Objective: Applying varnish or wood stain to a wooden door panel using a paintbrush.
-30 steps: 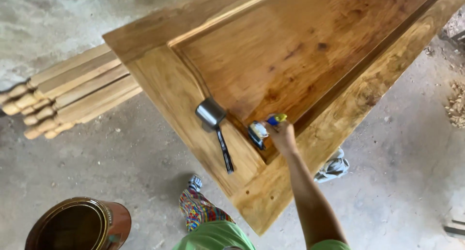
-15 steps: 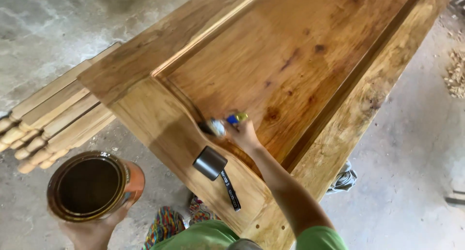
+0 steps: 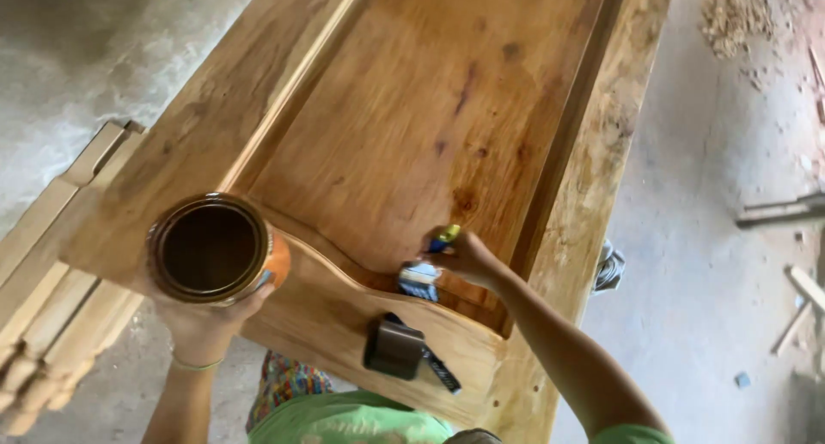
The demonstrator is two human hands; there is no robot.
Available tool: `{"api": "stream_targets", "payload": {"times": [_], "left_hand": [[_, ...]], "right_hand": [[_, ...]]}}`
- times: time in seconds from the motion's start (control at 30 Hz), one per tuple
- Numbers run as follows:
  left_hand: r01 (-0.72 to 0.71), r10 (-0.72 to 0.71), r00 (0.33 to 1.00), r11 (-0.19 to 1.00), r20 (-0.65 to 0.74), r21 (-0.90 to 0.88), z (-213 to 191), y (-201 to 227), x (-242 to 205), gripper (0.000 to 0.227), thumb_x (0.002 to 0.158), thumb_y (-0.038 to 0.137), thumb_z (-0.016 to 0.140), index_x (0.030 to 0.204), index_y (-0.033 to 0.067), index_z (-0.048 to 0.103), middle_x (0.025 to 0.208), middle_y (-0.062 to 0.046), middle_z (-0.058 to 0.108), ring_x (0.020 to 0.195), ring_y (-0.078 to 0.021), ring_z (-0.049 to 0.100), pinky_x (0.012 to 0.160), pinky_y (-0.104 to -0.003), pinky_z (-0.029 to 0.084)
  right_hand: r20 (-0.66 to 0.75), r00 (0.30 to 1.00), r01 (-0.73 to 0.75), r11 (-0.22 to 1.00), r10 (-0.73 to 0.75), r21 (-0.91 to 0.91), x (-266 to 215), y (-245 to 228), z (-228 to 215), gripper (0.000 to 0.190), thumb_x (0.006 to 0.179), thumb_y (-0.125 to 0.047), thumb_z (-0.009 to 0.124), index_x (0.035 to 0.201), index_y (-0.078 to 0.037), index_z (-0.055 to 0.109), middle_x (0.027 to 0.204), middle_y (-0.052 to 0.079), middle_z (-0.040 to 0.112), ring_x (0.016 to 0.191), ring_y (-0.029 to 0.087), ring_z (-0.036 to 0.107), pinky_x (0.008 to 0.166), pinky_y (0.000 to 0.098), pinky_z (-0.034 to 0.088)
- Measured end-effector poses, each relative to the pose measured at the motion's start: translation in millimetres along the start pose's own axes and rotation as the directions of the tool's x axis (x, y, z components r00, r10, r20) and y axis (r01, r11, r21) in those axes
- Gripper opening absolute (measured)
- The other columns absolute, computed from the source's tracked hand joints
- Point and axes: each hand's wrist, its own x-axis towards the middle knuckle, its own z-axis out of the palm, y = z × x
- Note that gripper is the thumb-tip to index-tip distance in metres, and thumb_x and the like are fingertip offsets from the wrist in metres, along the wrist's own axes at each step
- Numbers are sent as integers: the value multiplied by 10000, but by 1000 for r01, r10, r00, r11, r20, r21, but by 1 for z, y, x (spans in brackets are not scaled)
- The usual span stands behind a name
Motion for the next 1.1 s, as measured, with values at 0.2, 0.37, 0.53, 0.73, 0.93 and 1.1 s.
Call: {"api": "stream_targets", "payload": {"times": [0.2,0.37,0.53,0.73,0.93,1.1], "left_hand": [[-36,47,973,998,227,-53,20,-39,82,1144,620,325,920,1474,-111,294,1381,-258,512,1142,-332,594,998,-387,474],[140,23,920,913,390,-384,15,-18,154,825,622,139,903,1324,-52,514,1199,-153,649,956,-223,666,845,-303,584],[51,88,927,934,364,-355,53,-74,137,1084,498,177,962,1392,-106,417,1323,-271,546,1167,-366,603,1019,-456,485],[33,123,885,946,450,-323,80,-63,151,1111,322,291,1029,1264,-77,569,1167,-277,615,1090,-423,663,995,-541,501],[52,150,893,902,425,-429,102,-40,147,1200,298,315,1037,1317,-92,550,1129,-306,625,1027,-484,676,914,-570,549],[50,167,890,889,423,-455,109,-48,143,1189,312,275,1055,1330,-77,550,1153,-282,616,1053,-478,660,955,-577,532]], "right_hand": [[-265,930,338,879,-256,336,82,-61,72,190,845,-185,862,943,-97,725,721,27,705,639,104,698,633,234,592],[-244,964,202,893,-108,403,96,-59,61,157,882,-122,819,966,-44,711,845,100,742,723,147,742,630,305,660],[-232,966,133,989,-116,62,37,-25,6,135,842,-137,817,863,-22,749,773,126,734,705,229,722,695,395,627],[-690,707,67,986,-154,-152,35,6,-45,129,858,-133,824,968,-131,758,863,59,756,780,199,722,740,357,596],[-781,614,80,993,-118,-87,13,-13,0,143,857,-90,796,982,-151,759,852,45,754,714,178,703,664,327,592],[-620,784,15,999,15,44,-52,-25,51,159,797,-58,764,923,-153,779,801,64,779,705,236,739,681,359,590]]}}
